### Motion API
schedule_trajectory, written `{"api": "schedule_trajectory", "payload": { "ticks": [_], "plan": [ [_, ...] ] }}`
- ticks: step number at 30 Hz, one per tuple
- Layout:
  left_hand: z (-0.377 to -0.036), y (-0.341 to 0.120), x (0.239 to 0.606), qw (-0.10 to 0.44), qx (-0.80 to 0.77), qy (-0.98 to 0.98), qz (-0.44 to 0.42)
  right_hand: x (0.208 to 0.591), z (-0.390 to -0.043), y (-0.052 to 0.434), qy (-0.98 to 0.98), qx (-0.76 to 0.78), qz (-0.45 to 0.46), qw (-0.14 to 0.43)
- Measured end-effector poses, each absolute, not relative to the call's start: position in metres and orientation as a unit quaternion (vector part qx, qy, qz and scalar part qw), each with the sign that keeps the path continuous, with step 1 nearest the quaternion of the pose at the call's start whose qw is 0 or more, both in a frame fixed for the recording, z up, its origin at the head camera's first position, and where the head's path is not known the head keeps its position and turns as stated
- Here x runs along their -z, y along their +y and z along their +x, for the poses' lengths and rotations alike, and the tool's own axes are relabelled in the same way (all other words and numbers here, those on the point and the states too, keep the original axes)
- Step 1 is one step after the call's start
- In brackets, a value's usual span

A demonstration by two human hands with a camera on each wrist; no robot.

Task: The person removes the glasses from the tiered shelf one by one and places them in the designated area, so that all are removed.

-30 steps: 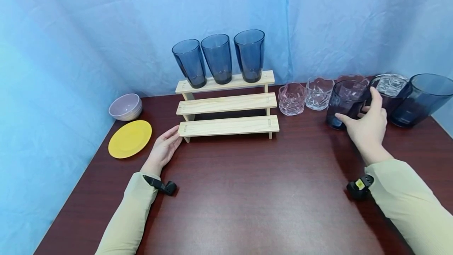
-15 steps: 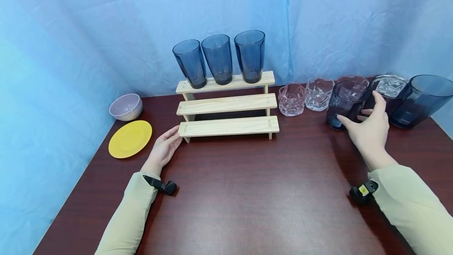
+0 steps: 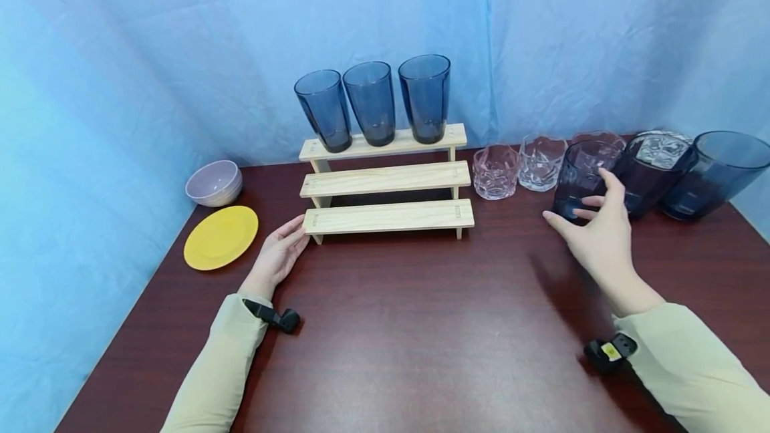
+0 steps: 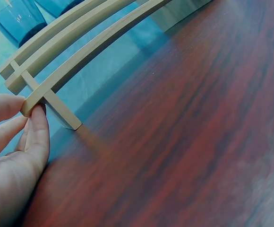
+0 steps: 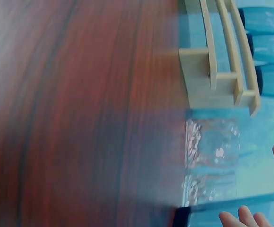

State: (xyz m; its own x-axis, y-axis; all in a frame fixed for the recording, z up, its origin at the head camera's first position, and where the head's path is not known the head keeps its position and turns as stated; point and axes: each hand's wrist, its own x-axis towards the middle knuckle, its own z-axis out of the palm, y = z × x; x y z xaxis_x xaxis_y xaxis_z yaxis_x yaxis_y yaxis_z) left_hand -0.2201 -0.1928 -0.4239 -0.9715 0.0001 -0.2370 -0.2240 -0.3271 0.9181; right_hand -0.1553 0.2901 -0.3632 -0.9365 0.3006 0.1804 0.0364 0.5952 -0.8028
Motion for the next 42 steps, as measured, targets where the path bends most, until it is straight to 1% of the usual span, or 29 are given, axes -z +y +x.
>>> {"api": "schedule_trajectory", "payload": {
  "ticks": [5,9,18,23,32,42],
  "plan": [
    [-0.220,-0.192,0.425,0.068,-0.807,0.578,-0.100,0.362,-0.157,0.276,-0.884,-0.440,-0.073,0.138],
    [-0.221,-0.192,0.426,0.065,-0.806,0.580,-0.098,0.358,-0.163,0.262,-0.882,-0.445,-0.061,0.143],
    [-0.219,-0.194,0.424,0.062,-0.806,0.581,-0.097,0.340,-0.186,0.222,-0.868,-0.469,-0.036,0.160],
    [-0.219,-0.193,0.423,0.064,-0.808,0.578,-0.094,0.326,-0.200,0.205,-0.859,-0.486,-0.025,0.159],
    [-0.220,-0.192,0.424,0.064,-0.811,0.574,-0.092,0.313,-0.219,0.189,-0.846,-0.505,-0.010,0.170],
    [-0.219,-0.191,0.423,0.066,-0.809,0.577,-0.092,0.310,-0.237,0.182,-0.846,-0.506,-0.003,0.167]
  ]
}}
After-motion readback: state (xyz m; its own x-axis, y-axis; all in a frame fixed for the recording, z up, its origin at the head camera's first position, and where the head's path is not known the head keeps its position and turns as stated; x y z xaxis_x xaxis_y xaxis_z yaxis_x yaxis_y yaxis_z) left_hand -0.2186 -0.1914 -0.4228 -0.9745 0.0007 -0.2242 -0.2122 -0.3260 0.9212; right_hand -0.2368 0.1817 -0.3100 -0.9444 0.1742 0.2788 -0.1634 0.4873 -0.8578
